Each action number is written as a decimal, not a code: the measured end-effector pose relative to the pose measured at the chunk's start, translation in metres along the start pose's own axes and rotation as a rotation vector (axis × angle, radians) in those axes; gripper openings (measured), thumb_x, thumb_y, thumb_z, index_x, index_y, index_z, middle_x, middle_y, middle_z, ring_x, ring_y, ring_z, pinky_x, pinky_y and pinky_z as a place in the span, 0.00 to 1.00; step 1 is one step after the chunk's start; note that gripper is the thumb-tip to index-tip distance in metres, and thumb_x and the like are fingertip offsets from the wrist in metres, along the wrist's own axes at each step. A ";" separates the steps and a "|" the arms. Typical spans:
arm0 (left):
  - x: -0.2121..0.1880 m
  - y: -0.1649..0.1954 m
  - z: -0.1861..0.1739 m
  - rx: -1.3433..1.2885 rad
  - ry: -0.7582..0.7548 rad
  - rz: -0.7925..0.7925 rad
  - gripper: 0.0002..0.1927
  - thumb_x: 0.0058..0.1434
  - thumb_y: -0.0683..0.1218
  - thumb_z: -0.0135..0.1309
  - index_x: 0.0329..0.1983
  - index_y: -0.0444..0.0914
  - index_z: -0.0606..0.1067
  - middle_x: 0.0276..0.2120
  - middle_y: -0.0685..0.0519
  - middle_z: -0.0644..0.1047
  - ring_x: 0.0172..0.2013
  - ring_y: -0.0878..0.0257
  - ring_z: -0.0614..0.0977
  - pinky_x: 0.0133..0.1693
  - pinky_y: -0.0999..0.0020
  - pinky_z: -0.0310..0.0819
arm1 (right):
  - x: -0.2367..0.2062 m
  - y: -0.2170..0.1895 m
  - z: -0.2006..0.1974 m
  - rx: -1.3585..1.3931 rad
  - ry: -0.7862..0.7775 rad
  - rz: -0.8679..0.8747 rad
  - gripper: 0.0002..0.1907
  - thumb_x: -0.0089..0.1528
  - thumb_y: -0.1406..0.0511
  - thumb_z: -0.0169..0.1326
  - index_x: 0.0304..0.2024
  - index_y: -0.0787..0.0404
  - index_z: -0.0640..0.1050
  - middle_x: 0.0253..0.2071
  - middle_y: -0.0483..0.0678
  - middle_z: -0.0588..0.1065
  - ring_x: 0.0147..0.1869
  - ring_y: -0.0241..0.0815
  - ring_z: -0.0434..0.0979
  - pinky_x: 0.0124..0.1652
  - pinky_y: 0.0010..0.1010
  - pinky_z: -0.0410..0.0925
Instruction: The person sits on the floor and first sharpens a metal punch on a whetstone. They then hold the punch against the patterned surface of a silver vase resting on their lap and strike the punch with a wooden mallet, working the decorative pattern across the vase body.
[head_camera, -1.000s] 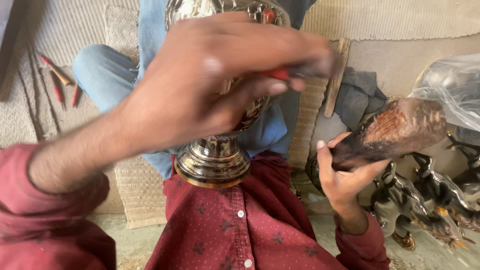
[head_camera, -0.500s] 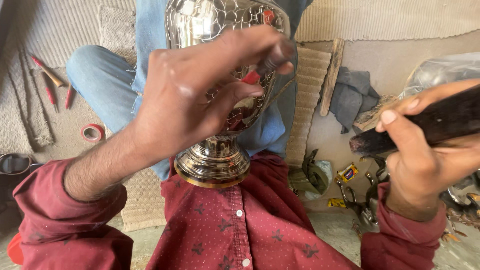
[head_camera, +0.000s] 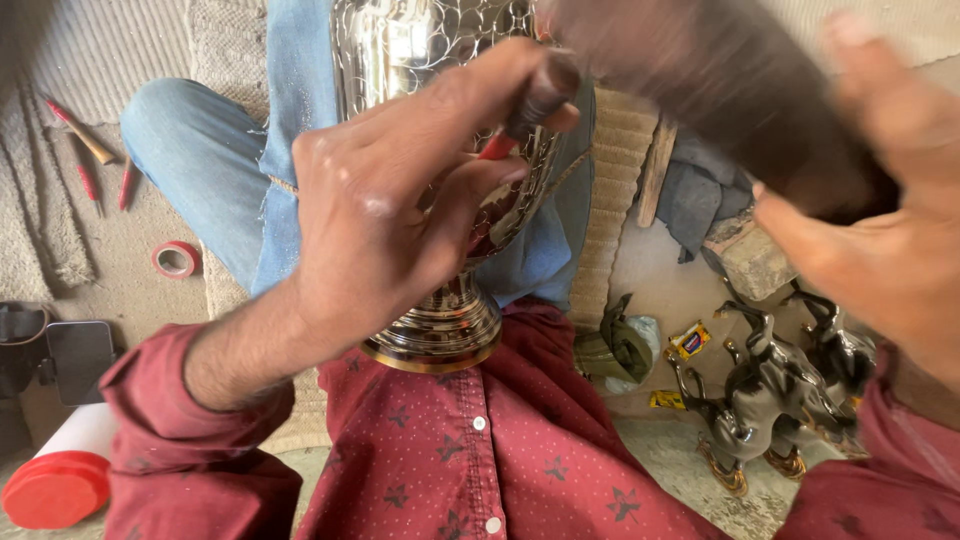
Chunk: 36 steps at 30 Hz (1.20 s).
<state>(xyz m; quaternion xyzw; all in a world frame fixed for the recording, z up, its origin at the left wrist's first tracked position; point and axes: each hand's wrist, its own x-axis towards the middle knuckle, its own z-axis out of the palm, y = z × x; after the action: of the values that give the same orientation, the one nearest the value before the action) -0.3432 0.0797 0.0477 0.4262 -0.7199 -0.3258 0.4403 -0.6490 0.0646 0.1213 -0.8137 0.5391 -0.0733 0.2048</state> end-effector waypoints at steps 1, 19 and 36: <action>-0.003 0.002 0.001 -0.005 0.029 -0.022 0.26 0.70 0.31 0.59 0.67 0.39 0.67 0.52 0.53 0.81 0.47 0.60 0.87 0.47 0.72 0.82 | 0.002 0.000 -0.004 -0.019 -0.026 0.013 0.39 0.65 0.80 0.60 0.74 0.71 0.56 0.45 0.56 0.76 0.45 0.44 0.80 0.46 0.30 0.74; -0.037 0.002 0.022 -0.087 0.304 -0.192 0.21 0.69 0.29 0.62 0.60 0.31 0.68 0.41 0.49 0.78 0.30 0.68 0.82 0.33 0.76 0.77 | 0.010 0.001 -0.027 -0.138 -0.213 0.181 0.29 0.64 0.78 0.58 0.65 0.71 0.63 0.43 0.55 0.75 0.44 0.44 0.78 0.44 0.31 0.72; -0.042 0.000 0.029 -0.104 0.301 -0.194 0.22 0.67 0.32 0.66 0.60 0.28 0.68 0.51 0.44 0.78 0.35 0.65 0.86 0.33 0.76 0.82 | -0.011 0.005 -0.022 -0.132 -0.221 0.222 0.20 0.62 0.77 0.56 0.56 0.72 0.69 0.41 0.54 0.75 0.42 0.43 0.76 0.43 0.32 0.70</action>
<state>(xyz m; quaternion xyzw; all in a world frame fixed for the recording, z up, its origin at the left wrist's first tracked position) -0.3588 0.1206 0.0209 0.5142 -0.5838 -0.3359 0.5310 -0.6655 0.0675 0.1402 -0.7638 0.6036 0.0754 0.2157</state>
